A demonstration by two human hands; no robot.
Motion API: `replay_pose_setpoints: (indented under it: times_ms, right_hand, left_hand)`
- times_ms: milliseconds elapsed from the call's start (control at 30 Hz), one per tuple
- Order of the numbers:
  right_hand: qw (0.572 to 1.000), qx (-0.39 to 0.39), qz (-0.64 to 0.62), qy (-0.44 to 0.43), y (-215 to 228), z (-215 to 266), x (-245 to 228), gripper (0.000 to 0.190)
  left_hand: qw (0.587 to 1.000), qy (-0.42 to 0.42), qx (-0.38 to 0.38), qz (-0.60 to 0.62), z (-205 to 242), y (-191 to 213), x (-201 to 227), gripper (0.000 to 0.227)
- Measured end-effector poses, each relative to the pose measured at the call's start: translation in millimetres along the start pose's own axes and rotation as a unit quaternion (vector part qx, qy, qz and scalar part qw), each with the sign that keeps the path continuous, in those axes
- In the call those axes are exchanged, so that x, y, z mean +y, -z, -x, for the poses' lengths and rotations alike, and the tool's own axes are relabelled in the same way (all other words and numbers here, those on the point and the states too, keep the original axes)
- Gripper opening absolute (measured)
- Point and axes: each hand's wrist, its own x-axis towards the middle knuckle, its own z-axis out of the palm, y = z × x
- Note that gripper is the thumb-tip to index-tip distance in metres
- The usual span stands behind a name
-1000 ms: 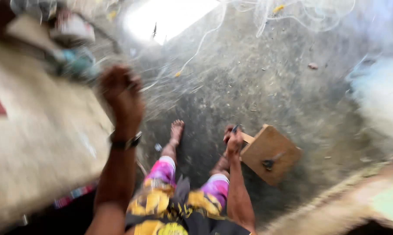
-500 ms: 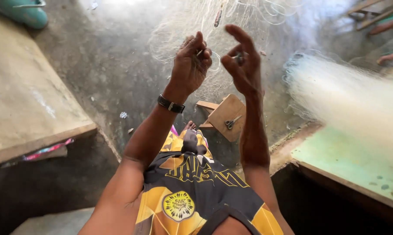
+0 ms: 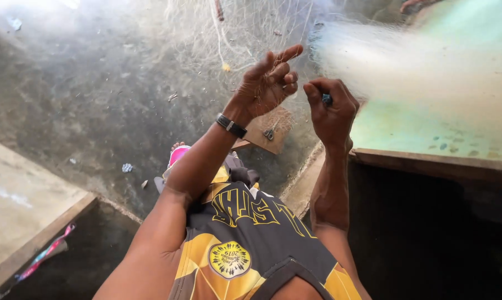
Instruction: The person uses scissors to cut small sections of a white fishing net while standing in a workshop. They repeatedly pull strands, snip them, and drop the cut pieces onto the floor. A blue tool is briefly handled before being set aside.
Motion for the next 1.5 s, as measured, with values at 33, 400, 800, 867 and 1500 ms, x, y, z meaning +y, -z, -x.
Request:
replay_pose_setpoints:
  times_ms: [33,400,800,867,1500]
  right_hand:
    - [1.000,0.001,0.021,0.010,2,3,-1,0.011]
    - [0.997,0.031,0.045,0.062,-71,8,8,0.011]
    - [0.993,0.058,-0.023,0.105,-193,-17,-35,0.013]
    - [0.995,0.045,-0.048,0.076,-199,-18,-44,0.011]
    - [0.949,-0.128,-0.265,-0.115,-37,-64,-49,0.029]
  left_hand:
    - [0.995,-0.003,0.002,-0.100,-2,1,5,0.060]
    - [0.830,-0.355,0.044,-0.429,30,-3,48,0.014]
    - [0.760,-0.489,0.247,-0.349,87,-53,102,0.027]
    - [0.752,-0.482,0.268,-0.361,90,-57,107,0.031]
    - [0.707,-0.512,0.075,-0.483,145,-107,119,0.032]
